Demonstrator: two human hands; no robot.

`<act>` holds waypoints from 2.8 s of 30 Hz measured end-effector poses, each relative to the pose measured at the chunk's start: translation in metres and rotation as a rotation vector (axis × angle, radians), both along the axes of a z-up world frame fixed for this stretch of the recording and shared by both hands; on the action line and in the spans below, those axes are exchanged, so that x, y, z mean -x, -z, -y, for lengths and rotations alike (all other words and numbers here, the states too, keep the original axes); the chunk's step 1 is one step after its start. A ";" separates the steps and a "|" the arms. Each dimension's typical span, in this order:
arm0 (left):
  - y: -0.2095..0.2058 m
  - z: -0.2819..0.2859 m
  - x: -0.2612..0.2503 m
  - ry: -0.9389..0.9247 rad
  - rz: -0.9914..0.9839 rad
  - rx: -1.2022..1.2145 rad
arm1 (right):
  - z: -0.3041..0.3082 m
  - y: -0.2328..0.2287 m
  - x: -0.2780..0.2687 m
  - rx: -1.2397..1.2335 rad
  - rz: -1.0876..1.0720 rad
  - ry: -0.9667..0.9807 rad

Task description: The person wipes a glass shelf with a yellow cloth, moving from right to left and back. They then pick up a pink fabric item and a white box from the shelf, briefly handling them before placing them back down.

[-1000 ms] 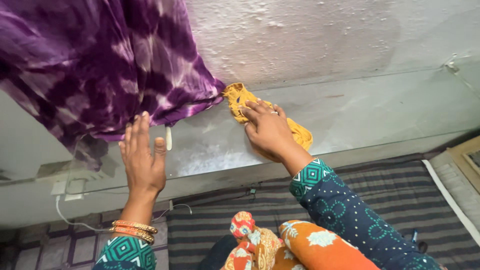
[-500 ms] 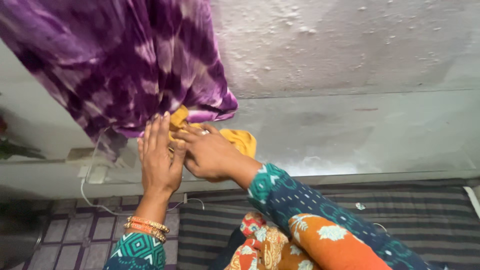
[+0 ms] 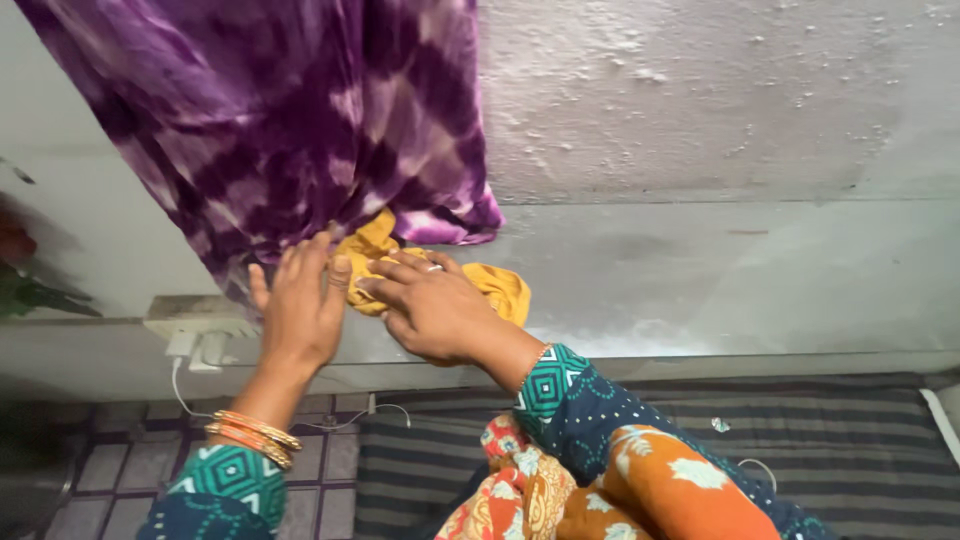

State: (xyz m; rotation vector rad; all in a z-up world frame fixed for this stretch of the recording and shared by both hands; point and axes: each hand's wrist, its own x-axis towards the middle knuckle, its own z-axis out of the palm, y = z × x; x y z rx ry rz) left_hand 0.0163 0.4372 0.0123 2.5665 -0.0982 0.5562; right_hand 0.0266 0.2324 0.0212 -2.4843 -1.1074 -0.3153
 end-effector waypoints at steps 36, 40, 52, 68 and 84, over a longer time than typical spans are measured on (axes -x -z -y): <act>0.020 -0.112 0.013 0.301 0.083 0.448 | -0.169 -0.011 -0.027 0.048 0.051 0.208; 0.023 -0.115 0.018 0.210 0.218 0.441 | -0.183 0.000 -0.008 0.048 0.040 0.138; -0.026 -0.098 0.034 0.424 0.358 0.187 | -0.169 -0.002 0.059 -0.214 0.079 0.264; 0.003 -0.052 0.023 0.386 0.101 -0.259 | 0.094 0.033 0.091 -0.160 0.440 0.967; 0.010 -0.064 -0.009 0.476 -0.165 -0.010 | -0.058 0.022 0.080 -0.157 0.247 0.770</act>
